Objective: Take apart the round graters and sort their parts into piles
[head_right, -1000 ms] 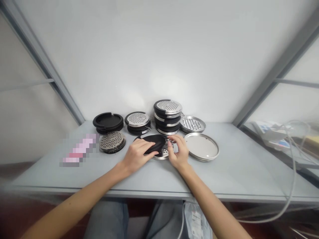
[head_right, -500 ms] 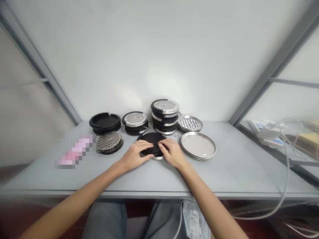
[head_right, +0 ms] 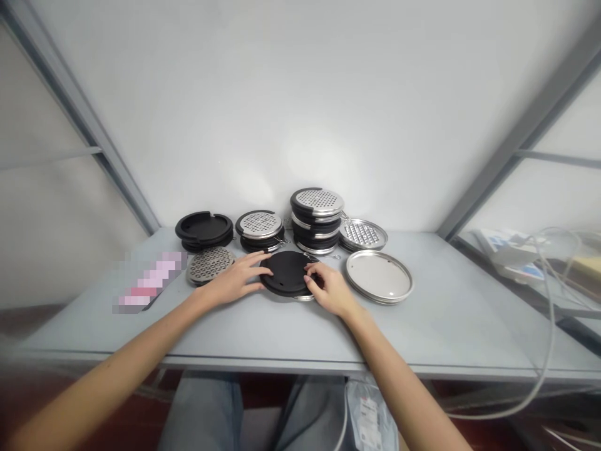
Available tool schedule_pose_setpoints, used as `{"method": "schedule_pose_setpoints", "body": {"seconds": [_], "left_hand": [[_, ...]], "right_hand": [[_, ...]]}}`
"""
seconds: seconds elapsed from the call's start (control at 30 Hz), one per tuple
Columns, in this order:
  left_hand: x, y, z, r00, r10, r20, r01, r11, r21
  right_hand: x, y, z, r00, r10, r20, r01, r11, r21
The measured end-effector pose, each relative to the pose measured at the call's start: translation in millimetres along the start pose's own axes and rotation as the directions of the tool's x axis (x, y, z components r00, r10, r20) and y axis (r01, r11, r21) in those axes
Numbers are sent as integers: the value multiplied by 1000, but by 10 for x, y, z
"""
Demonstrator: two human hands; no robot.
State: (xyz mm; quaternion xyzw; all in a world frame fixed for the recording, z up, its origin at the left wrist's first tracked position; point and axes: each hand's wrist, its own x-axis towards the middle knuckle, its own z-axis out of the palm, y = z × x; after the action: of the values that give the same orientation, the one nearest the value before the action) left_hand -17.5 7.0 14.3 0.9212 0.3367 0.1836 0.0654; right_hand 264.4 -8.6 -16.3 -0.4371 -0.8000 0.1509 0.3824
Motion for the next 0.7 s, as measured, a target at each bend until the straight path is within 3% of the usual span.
{"method": "schedule_pose_setpoints", "body": {"seconds": [0.13, 0.33, 0.43, 0.57, 0.7], "left_hand": [[20, 104, 14, 993, 81, -84, -82, 997, -1], [101, 391, -57, 974, 126, -190, -124, 992, 21], [131, 499, -115, 964, 143, -226, -132, 989, 63], [133, 616, -199, 941, 157, -300, -120, 983, 138], [58, 626, -445, 902, 164, -400, -122, 984, 128]], "right_hand": [[3, -46, -27, 987, -141, -77, 138, 989, -52], [-32, -274, -89, 905, -418, -78, 397, 896, -201], [3, -421, -170, 897, -442, -17, 421, 864, -275], [122, -686, -348, 903, -404, 148, 429, 826, -366], [241, -946, -532, 894, -387, 228, 448, 790, -418]]}}
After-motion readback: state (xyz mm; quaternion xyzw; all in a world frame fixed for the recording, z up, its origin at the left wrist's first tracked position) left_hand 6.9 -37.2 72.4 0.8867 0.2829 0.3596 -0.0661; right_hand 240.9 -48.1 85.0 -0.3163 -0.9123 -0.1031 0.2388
